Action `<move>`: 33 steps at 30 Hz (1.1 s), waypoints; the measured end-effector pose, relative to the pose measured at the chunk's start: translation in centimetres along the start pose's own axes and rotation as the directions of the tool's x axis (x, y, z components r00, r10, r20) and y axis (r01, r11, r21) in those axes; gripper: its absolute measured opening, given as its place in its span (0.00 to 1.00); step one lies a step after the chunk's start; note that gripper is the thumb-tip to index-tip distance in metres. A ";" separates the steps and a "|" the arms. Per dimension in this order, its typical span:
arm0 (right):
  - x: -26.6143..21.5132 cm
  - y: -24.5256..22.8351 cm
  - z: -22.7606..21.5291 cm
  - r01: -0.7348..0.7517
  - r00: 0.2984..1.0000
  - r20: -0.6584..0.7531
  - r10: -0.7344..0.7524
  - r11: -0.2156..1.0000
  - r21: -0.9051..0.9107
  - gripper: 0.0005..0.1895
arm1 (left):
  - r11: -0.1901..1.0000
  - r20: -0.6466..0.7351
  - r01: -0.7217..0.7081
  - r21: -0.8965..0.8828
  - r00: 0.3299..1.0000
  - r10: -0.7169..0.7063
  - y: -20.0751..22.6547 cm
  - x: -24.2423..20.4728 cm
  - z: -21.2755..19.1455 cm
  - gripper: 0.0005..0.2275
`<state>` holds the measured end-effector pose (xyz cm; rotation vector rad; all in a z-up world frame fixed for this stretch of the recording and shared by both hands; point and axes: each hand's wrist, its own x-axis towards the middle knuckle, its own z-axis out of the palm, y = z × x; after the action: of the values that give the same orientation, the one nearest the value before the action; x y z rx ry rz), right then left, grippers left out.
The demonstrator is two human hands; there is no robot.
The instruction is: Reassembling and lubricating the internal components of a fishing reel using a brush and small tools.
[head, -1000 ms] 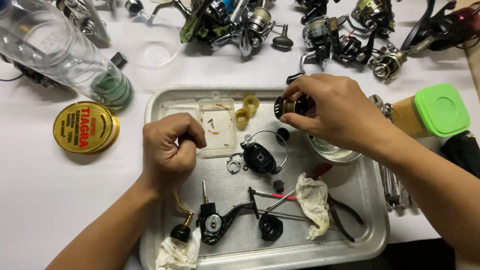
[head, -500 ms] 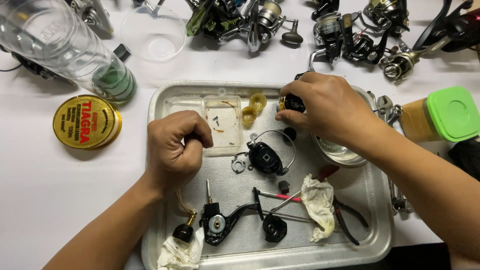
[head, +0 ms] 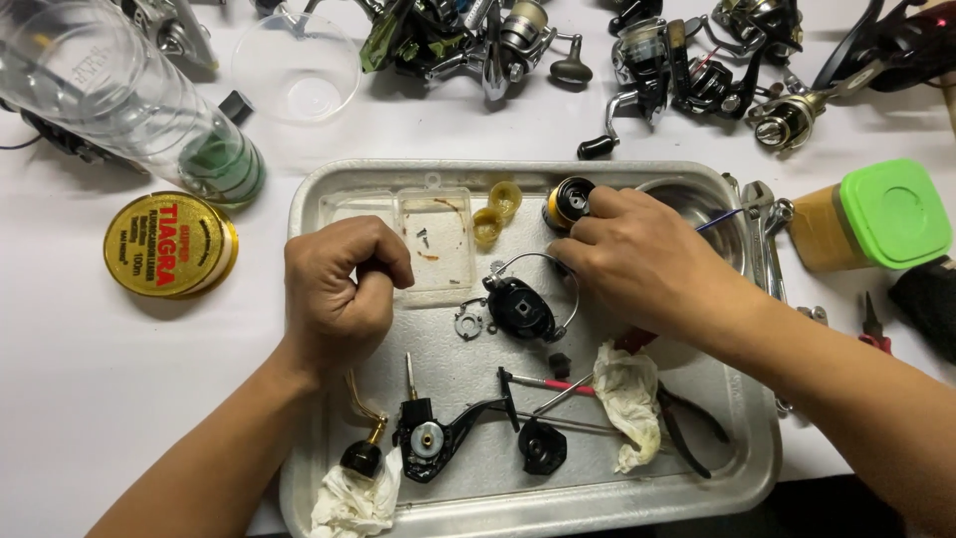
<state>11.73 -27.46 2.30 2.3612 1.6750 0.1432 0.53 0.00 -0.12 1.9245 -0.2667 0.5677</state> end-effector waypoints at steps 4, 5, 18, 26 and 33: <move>-0.3 -0.1 0.0 -0.028 0.999 0.038 0.027 1.000 0.010 0.09 | 1.000 0.005 0.005 0.000 1.000 -0.005 0.0 0.0 0.0 0.10; -0.4 -0.1 -0.3 -0.035 0.998 -0.053 0.036 0.999 0.031 0.04 | 1.000 0.005 0.006 0.000 1.000 -0.006 0.0 0.0 0.0 0.10; -6.8 -5.3 -6.4 -0.384 0.763 0.000 0.646 0.454 0.804 0.17 | 1.000 0.009 0.020 0.006 1.000 -0.020 -0.2 -0.1 -0.1 0.10; -9.7 -9.8 -2.3 -0.269 0.668 0.427 0.610 -0.337 0.902 0.18 | 1.000 -0.006 0.019 0.004 1.000 -0.019 -0.2 -0.2 0.0 0.10; -9.5 -10.1 -2.1 -0.291 0.662 0.505 0.553 -0.432 0.854 0.18 | 0.999 -0.021 0.042 0.033 0.999 -0.041 -0.3 -0.3 0.0 0.10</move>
<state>-1.17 -32.96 2.35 4.1586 0.1357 -1.5796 0.41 0.12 -0.54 1.9513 -0.2047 0.5677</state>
